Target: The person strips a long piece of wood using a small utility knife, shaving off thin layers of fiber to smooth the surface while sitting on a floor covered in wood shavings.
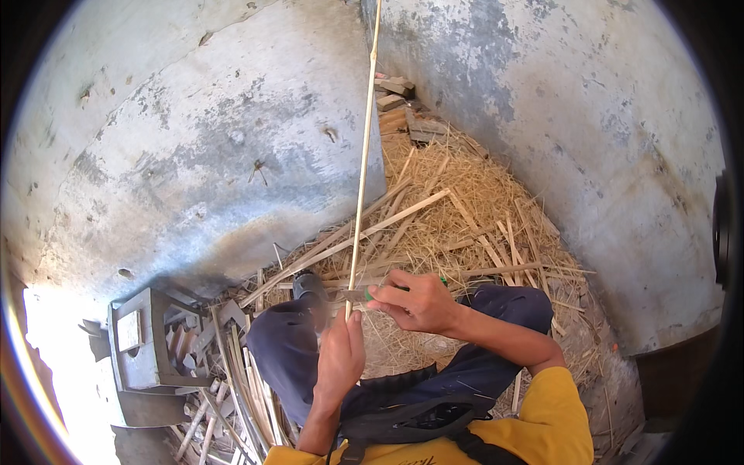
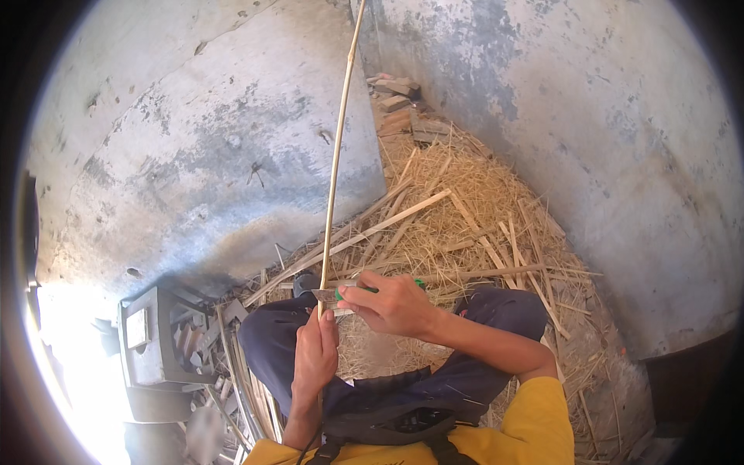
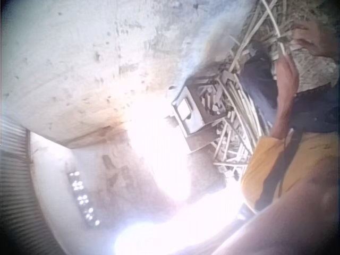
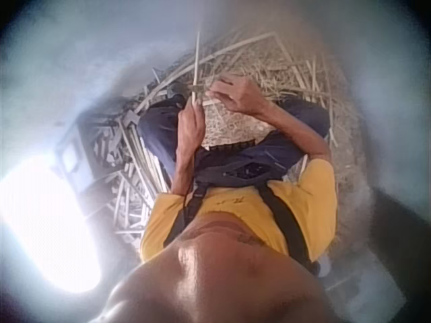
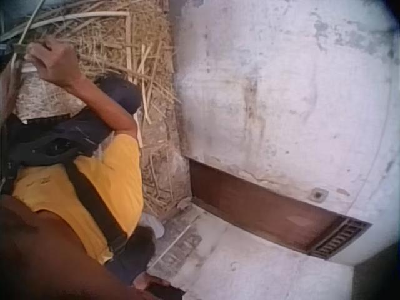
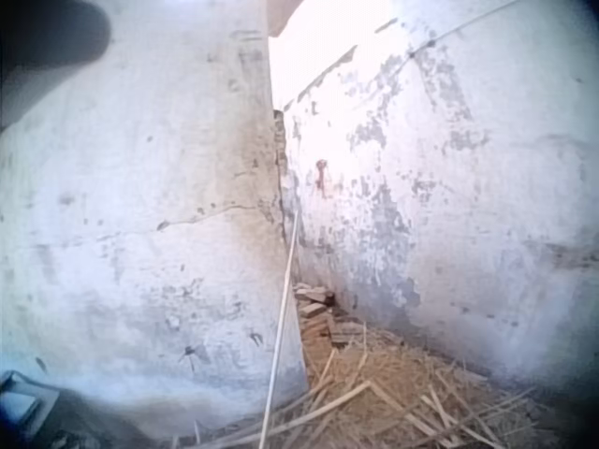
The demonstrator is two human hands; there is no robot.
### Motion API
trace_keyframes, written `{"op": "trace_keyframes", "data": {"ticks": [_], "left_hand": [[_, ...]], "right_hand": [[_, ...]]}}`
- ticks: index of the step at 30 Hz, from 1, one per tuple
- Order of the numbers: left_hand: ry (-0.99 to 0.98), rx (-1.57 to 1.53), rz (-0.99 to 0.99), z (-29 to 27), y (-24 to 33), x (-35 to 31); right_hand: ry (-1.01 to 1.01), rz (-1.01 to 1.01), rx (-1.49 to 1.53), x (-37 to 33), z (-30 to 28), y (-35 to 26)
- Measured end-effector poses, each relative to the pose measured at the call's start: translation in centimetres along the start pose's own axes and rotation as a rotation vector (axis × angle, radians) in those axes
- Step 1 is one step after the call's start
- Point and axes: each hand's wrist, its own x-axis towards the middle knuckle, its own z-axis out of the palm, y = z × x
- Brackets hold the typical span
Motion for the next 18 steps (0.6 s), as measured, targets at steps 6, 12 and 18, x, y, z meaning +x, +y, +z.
{"op": "trace_keyframes", "data": {"ticks": [6,12,18], "left_hand": [[0.005,0.005,0.008,0.1,-0.3,-0.1],[0.017,0.02,0.013,0.1,-0.7,-0.2],[0.039,0.078,0.029,0.4,-1.7,-0.9]], "right_hand": [[0.0,-0.01,-0.07,-0.1,0.3,0.4],[-0.002,-0.038,-0.09,-0.2,0.6,0.8],[-0.004,-0.036,-0.171,0.1,0.0,1.5]]}}
